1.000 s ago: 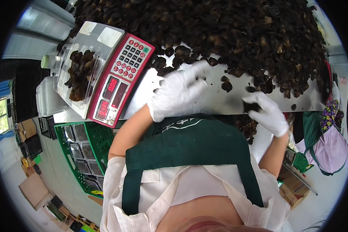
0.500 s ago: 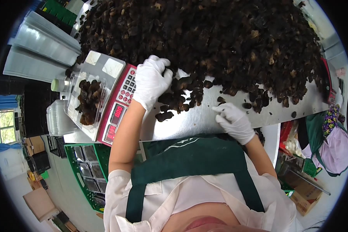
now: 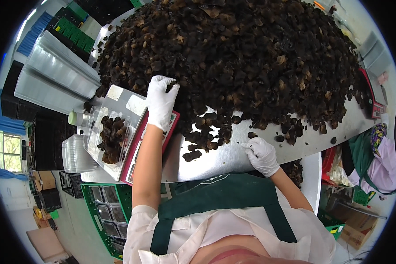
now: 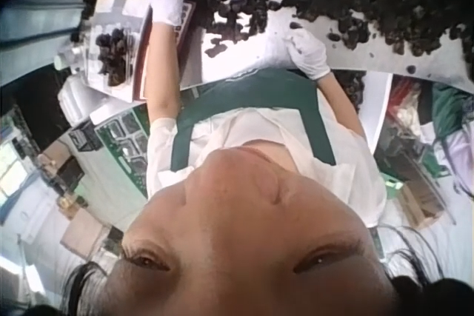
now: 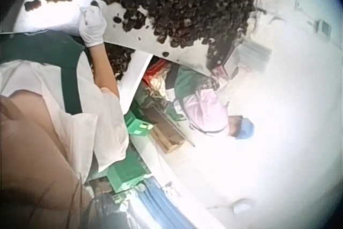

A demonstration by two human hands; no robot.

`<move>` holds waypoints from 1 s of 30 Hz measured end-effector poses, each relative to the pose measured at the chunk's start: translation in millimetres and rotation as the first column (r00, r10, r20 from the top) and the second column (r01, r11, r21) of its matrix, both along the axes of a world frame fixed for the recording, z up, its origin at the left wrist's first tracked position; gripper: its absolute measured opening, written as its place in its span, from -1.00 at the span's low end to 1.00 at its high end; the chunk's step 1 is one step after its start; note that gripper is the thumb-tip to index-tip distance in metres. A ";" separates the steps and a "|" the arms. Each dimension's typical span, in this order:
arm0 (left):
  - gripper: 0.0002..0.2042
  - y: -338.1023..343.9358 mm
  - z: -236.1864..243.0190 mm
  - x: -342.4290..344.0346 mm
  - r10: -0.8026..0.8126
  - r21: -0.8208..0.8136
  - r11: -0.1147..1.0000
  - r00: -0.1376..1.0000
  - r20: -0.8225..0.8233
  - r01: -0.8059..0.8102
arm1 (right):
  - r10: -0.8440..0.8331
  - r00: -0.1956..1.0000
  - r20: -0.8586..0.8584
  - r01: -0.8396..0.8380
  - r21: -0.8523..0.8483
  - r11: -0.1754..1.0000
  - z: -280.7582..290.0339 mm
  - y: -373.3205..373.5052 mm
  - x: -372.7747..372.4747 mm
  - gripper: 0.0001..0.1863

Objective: The person sorts mushrooms from a pile on the table, places them into plastic containers on a digital scale to weigh them, fastens lids onto the containers, and stacks the packaged containers into a green crate.

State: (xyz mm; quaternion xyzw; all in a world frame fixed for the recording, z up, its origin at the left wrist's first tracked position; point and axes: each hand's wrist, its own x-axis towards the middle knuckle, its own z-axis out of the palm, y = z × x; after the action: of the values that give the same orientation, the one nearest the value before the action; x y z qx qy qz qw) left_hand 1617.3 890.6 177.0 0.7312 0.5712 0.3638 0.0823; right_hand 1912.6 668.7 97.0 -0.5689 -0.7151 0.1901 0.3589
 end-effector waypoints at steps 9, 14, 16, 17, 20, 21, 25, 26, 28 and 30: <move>-0.79 -145.7 -3.2 56.1 -0.362 -0.306 0.792 0.809 0.462 0.529 | -0.133 0.621 -0.773 -0.423 -0.472 0.773 59.0 20.6 -47.3 -0.28; -0.55 -167.9 -18.4 73.5 -0.601 -0.292 0.685 0.744 0.292 0.668 | -0.414 0.075 -0.907 -0.562 -0.381 0.734 6.8 13.1 -50.8 -0.33; -0.51 -168.5 -22.9 69.7 -0.566 -0.296 0.655 0.711 0.418 0.696 | -0.316 -0.002 -0.949 -0.662 -0.235 0.711 -4.0 18.7 -35.8 -0.43; -0.52 -156.4 -24.6 68.9 -0.632 -0.064 0.731 0.709 0.312 0.680 | -0.383 0.204 -0.901 -0.374 -0.434 0.820 -3.8 21.2 -46.3 -0.48; -0.63 -152.3 -7.8 46.6 -0.397 -0.254 0.835 0.854 0.336 0.488 | -0.540 0.092 -0.837 -0.425 -0.523 0.739 23.2 26.1 -12.8 -0.58; -0.66 -150.8 -20.9 34.6 -0.310 -0.241 0.883 0.885 0.347 0.403 | -0.506 0.155 -0.848 -0.375 -0.525 0.764 33.9 28.3 -0.9 -0.61; -0.72 -156.7 -57.0 -0.7 -0.121 -0.228 0.947 0.906 0.406 0.228 | -0.315 0.699 -0.642 -0.136 -0.552 0.823 66.0 -6.9 95.9 -0.69; -0.71 -159.7 -69.8 -10.8 -0.165 -0.160 0.959 0.920 0.356 0.234 | -0.264 0.858 -0.441 -0.101 -0.649 0.754 78.2 -18.9 121.6 -0.70; -0.67 -168.8 -80.7 -22.4 -0.201 -0.078 0.974 0.971 0.132 0.212 | -0.301 0.953 -0.033 0.163 -0.782 0.602 99.9 -35.3 138.7 -0.76; -0.63 -179.4 -95.6 -16.8 -0.194 -0.083 0.974 0.964 0.181 0.212 | -0.326 0.938 0.118 0.296 -0.764 0.574 101.3 -40.0 137.6 -0.76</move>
State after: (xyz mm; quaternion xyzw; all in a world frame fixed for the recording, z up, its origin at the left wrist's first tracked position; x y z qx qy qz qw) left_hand 1600.5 711.2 81.4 0.7466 0.5019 0.3856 0.2053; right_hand 2050.2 628.8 198.3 -0.7798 -0.4470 0.4212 0.1213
